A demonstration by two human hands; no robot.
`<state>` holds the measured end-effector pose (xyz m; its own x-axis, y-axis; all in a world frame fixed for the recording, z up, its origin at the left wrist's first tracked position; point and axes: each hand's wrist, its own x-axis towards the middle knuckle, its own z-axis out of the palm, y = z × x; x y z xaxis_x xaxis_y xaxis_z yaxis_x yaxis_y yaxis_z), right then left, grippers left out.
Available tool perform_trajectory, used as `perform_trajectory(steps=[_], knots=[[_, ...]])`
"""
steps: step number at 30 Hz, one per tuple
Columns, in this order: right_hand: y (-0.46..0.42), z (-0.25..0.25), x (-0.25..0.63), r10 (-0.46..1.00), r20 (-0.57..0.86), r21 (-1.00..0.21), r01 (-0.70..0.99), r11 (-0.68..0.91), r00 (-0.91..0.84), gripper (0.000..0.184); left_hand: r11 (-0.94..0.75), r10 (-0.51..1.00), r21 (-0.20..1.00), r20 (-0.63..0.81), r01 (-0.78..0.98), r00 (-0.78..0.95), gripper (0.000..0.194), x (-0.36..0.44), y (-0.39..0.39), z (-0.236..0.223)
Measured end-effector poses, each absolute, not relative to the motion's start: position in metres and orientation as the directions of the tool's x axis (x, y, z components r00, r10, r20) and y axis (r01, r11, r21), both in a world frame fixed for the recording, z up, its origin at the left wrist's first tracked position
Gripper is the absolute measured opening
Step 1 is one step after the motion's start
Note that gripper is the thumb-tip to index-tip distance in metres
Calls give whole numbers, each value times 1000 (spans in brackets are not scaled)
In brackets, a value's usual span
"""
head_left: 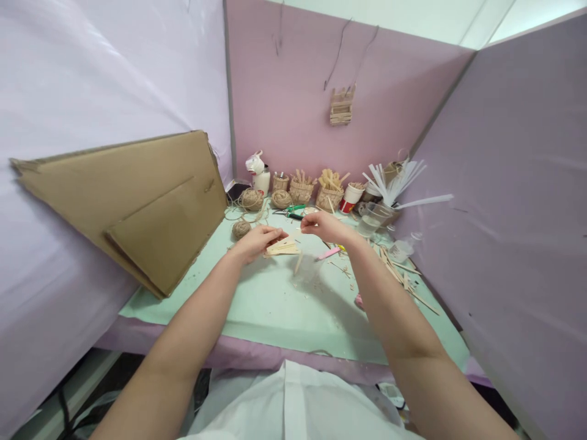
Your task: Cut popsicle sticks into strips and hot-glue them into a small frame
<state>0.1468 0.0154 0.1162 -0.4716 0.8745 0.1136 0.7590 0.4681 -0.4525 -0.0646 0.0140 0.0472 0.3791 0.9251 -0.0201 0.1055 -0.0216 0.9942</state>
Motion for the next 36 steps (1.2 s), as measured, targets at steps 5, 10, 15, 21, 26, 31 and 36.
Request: perform_trajectory(steps=[5, 10, 15, 21, 26, 31, 36], knots=[[-10, 137, 144, 783, 103, -459, 669, 584, -613, 11, 199, 702, 979, -116, -38, 703, 37, -71, 3, 60], [-25, 141, 141, 782, 113, -434, 677, 594, -614, 12, 256, 603, 967, -152, -9, 783, 27, -71, -1, 62], [-31, 139, 140, 794, 148, -427, 686, 589, -589, 10, 323, 564, 946, -190, -2, 804, 27, -68, -1, 58], [-68, 128, 168, 871, 327, -457, 746, 485, -365, 14, 326, 592, 938, -105, -118, 799, 22, -67, -3, 58], [-126, 103, 224, 976, 96, -431, 875, 219, -197, 20, 269, 607, 949, -33, -167, 794, 19, -68, -1, 57], [-151, 70, 263, 991, -124, -217, 974, -70, 43, 27, 286, 569, 940, -12, -184, 822, 23, -69, 0, 52], [-148, 55, 260, 964, -189, -56, 978, -199, 185, 28, 321, 617, 923, -35, -211, 786, 26, -70, 2, 49]])
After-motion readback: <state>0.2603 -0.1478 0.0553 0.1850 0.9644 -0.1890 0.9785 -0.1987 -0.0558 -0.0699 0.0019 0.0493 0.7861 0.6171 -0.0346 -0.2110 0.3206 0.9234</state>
